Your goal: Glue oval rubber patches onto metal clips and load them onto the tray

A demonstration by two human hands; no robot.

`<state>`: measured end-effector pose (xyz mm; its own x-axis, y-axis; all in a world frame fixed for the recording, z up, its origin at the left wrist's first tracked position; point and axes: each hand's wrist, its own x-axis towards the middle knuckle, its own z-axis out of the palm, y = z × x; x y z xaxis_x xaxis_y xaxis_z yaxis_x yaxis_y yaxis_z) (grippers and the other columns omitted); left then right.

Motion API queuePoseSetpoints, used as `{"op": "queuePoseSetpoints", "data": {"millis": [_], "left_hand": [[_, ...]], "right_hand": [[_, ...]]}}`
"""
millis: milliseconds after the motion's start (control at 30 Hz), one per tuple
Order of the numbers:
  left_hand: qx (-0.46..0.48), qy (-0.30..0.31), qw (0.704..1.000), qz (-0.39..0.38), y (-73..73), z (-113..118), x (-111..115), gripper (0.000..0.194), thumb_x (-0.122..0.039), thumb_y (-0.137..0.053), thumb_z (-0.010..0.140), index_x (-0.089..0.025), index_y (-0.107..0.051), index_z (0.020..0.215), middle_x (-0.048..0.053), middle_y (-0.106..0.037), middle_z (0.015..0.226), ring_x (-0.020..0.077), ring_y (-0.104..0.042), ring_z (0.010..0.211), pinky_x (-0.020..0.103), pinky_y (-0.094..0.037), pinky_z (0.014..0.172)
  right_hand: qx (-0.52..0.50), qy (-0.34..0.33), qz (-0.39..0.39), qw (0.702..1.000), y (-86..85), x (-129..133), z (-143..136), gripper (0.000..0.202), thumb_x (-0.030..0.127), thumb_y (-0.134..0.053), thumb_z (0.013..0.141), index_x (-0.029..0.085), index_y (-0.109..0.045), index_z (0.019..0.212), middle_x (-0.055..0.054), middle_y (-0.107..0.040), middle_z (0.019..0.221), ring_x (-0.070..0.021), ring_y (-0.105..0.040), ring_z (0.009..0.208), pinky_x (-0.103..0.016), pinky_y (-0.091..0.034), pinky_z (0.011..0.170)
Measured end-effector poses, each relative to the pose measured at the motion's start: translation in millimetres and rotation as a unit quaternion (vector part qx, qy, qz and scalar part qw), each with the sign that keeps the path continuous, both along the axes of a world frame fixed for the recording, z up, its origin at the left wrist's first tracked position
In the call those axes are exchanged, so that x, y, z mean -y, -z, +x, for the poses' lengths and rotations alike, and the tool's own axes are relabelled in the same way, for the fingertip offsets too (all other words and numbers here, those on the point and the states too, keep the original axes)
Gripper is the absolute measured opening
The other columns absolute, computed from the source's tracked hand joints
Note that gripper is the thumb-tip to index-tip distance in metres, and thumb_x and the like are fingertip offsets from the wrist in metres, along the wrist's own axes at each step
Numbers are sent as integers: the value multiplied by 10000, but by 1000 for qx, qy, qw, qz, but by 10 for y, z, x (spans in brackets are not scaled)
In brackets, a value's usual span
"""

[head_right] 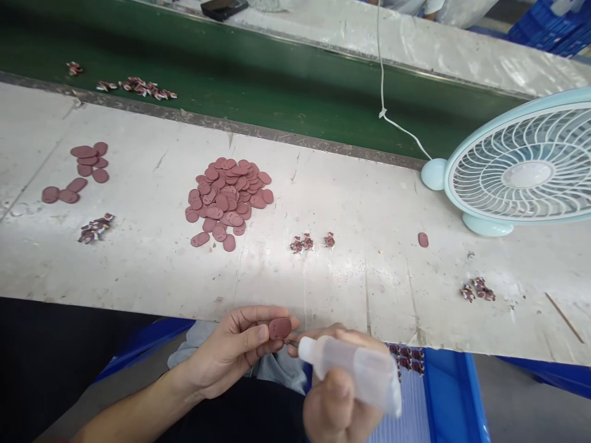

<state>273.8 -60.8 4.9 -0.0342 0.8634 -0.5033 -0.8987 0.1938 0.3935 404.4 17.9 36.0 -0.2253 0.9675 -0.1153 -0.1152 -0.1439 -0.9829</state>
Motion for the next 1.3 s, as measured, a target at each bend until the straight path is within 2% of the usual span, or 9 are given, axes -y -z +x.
{"op": "queuePoseSetpoints", "data": {"millis": [133,267,333,433,533,733,900,1100,1300], "left_hand": [[1,-10,1000,16,-20,-31,1,245,-235,-741,854,-176,-764,1090,112,-765,1136,181,-730,987,247,-532,894],[-4,-17,1000,17,-21,-78,22,232,-221,-736,857,-165,-764,1080,108,-767,1115,178,-729,979,236,-539,880],[-4,-26,1000,14,-11,-110,42,236,-222,-739,853,-160,-763,1080,104,-768,1107,178,-728,978,231,-544,877],[-6,-40,999,4,-1,-156,75,239,-218,-737,854,-155,-761,1083,105,-771,1106,177,-731,980,215,-548,868],[-7,-47,999,0,-14,-186,96,242,-211,-733,857,-151,-759,1090,118,-767,1131,180,-735,984,209,-556,858],[-9,-51,999,11,-77,-190,89,226,-204,-725,864,-140,-760,1078,126,-769,1124,173,-740,964,205,-562,848],[-9,-64,998,10,-64,-207,97,222,-205,-729,861,-142,-761,1072,128,-769,1126,160,-740,943,199,-557,836],[-67,-85,994,7,-39,-234,95,241,-233,-771,825,-170,-765,1057,116,-779,1097,175,-741,937,222,-545,803],[-138,-66,988,11,-24,-168,59,230,-225,-790,802,-198,-771,1030,100,-780,1104,212,-738,957,289,-540,828]], "right_hand": [[-251,9,-235,939,98,-441,203,275,418,-582,846,229,-567,1046,-23,-653,724,-170,-664,579,-244,-557,405],[-538,8,-444,717,411,-939,496,341,357,-500,890,219,-438,1196,-10,-540,743,-156,-636,632,-227,-594,430],[-589,-24,-458,666,485,-1026,576,356,421,-513,888,233,-428,1178,17,-490,684,-164,-616,584,-224,-556,363],[-476,-62,-321,816,371,-908,523,476,550,-567,853,192,-500,1160,44,-453,640,-97,-513,463,-134,-410,276],[-76,-32,-36,996,175,-753,258,373,547,-601,861,202,-628,1001,53,-460,606,-79,-441,424,-174,-377,313],[426,-66,248,868,286,-1159,-360,370,473,-575,886,171,-724,1039,-133,-673,1014,-249,-626,878,-469,-489,882],[439,-94,251,858,271,-1312,-395,284,429,-652,819,174,-722,923,-107,-693,911,-250,-645,849,-448,-501,879],[255,-160,47,953,-14,-706,-70,276,422,-802,743,225,-748,928,-60,-778,879,-213,-739,768,-294,-620,677],[129,-199,-84,968,-29,-265,66,194,338,-849,707,263,-802,880,-51,-797,823,-212,-756,666,-248,-642,584]]}}
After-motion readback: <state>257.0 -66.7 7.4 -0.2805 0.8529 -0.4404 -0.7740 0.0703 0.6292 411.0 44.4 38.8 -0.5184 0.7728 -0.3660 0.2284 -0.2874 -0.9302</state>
